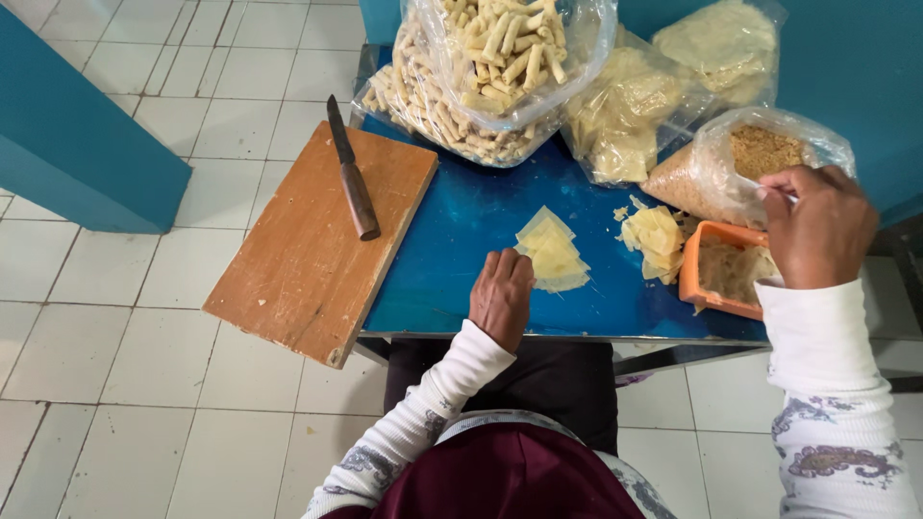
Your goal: The person sits at a blue table and folds thin square pastry sheets into layered triangular stacks, pressing each fold by hand. They then use a plastic spoon to scoop brown sugar filling from a plastic bag and spoon it onto the folded pastry stack, repeating the folding and filling cycle.
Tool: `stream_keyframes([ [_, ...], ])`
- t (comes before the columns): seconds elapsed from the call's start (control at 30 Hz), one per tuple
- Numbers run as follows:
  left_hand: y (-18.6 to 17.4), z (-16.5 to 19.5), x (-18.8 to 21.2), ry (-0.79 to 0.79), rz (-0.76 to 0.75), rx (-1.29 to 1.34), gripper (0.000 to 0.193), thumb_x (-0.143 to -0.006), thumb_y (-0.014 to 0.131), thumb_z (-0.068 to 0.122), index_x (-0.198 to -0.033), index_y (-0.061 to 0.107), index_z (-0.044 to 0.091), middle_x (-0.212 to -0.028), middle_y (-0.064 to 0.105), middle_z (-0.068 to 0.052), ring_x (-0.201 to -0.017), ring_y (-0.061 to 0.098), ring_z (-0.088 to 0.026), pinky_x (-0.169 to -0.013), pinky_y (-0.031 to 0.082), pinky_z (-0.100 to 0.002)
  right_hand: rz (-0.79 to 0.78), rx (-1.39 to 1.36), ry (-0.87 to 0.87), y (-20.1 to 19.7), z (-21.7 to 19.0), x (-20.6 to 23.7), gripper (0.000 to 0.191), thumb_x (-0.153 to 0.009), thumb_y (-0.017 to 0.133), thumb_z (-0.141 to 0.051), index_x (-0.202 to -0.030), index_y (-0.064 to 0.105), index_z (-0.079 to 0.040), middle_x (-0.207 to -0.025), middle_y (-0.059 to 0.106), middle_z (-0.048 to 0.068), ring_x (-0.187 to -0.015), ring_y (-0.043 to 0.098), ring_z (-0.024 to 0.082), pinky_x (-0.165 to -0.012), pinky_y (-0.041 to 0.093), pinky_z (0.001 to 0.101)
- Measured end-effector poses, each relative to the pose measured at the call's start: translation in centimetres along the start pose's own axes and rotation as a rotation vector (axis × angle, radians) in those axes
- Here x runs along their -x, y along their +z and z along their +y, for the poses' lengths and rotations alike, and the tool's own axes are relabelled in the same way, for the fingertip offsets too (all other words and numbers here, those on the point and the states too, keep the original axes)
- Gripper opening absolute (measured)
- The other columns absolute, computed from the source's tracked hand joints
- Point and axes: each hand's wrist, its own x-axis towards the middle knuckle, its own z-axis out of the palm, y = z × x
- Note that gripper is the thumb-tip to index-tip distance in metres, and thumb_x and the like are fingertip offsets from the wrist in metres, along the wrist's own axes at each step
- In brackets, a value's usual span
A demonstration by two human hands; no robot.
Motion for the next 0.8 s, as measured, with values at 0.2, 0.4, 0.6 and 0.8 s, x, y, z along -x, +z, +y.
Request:
stream_keyframes([
  [0.2, 0.2, 0.0, -0.1, -0.012, -0.044, 0.002, 0.018, -0.084, 0.067, -0.006, -0.092, 0.053, 0.002, -0.088, 0.057, -0.014, -0.083, 0.057, -0.031, -0.071, 0.052, -0.041, 0.110, 0.103, -0.021, -1.8, 1.0, 1.4, 0.007, -0.097, 0.075, -0.005, -0.095, 0.072, -0.011, -0.094, 0.068, 0.005, -0.090, 0.061, 0.025, -0.086, 0.050, 0.0363],
  [0.4, -0.3, 0.3, -0.5, -0.054, -0.025, 0.072, 0.017, -0.087, 0.059, -0.009, -0.099, 0.055, 0.001, -0.090, 0.064, -0.014, -0.081, 0.061, -0.032, -0.069, 0.053, -0.042, -0.022, -0.182, 0.155, -0.9, 1.7, 2.4, 0.006, -0.104, 0.071, -0.003, -0.104, 0.076, -0.007, -0.099, 0.075, 0.010, -0.083, 0.069, 0.020, -0.080, 0.053, 0.0332],
  [0.6, -0.4, 0.3, -0.8, -0.096, 0.043, 0.204, 0.018, -0.092, 0.058, -0.008, -0.108, 0.055, 0.001, -0.089, 0.064, -0.014, -0.081, 0.065, -0.032, -0.066, 0.054, -0.042, -0.013, -0.621, 0.380, -0.8, 3.0, 1.9, 0.008, -0.111, 0.070, -0.003, -0.114, 0.075, 0.003, -0.097, 0.072, 0.006, -0.080, 0.062, 0.006, -0.079, 0.048, 0.0236],
  [0.8, -0.1, -0.1, -0.7, -0.150, -0.011, 0.342, 0.033, -0.087, 0.061, -0.011, -0.117, 0.053, 0.000, -0.088, 0.062, -0.014, -0.075, 0.065, -0.028, -0.064, 0.054, -0.039, -0.017, -0.835, 0.514, -1.4, 3.5, 1.6, 0.010, -0.112, 0.068, -0.003, -0.117, 0.074, 0.003, -0.099, 0.068, 0.003, -0.083, 0.055, 0.004, -0.076, 0.043, 0.0207],
])
